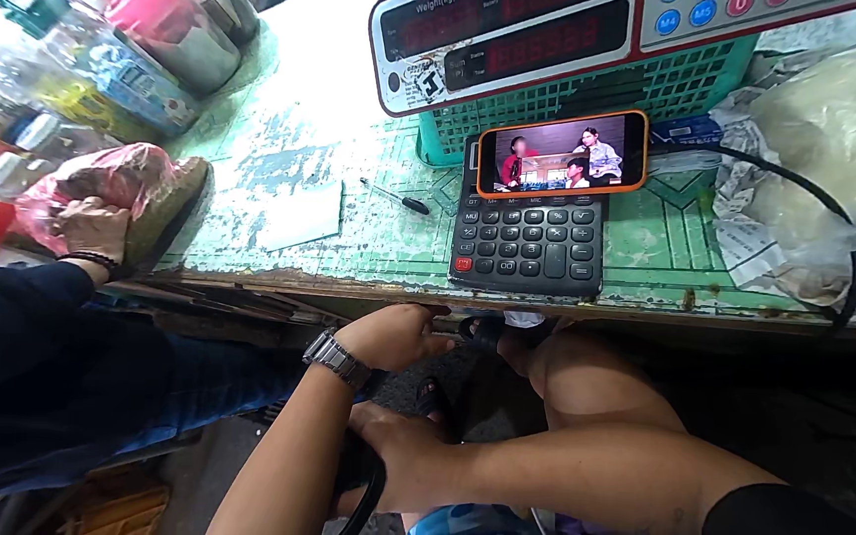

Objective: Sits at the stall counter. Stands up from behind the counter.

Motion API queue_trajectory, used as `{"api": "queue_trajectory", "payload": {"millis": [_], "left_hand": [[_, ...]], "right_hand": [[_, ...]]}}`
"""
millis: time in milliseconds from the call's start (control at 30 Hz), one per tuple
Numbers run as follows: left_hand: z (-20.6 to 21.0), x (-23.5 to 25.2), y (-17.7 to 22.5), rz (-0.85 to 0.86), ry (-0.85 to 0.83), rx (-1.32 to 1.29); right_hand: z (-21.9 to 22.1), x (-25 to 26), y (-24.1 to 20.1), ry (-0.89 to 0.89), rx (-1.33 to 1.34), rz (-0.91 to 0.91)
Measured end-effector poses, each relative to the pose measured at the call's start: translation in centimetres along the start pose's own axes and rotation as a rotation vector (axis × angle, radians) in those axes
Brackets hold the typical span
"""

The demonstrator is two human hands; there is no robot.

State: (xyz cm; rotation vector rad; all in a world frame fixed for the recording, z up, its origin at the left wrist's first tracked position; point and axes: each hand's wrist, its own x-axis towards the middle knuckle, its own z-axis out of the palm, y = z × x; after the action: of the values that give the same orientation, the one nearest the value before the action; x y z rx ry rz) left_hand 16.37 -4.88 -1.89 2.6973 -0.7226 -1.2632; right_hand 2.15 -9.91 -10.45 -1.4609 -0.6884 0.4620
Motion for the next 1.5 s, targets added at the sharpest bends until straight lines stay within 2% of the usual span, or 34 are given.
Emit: {"api": "queue_trajectory", "payload": {"millis": [1333, 1500], "left_hand": [[-0.04, 0.0, -0.12, -0.003, 0.005, 0.016], [0.52, 0.65, 0.53, 0.033, 0.066, 0.054]], "right_hand": [[0.05, 0.08, -0.09, 0.003, 0.001, -0.01], [-0.07, -0.52, 0.01, 0.077, 0.005, -0.035]]}}
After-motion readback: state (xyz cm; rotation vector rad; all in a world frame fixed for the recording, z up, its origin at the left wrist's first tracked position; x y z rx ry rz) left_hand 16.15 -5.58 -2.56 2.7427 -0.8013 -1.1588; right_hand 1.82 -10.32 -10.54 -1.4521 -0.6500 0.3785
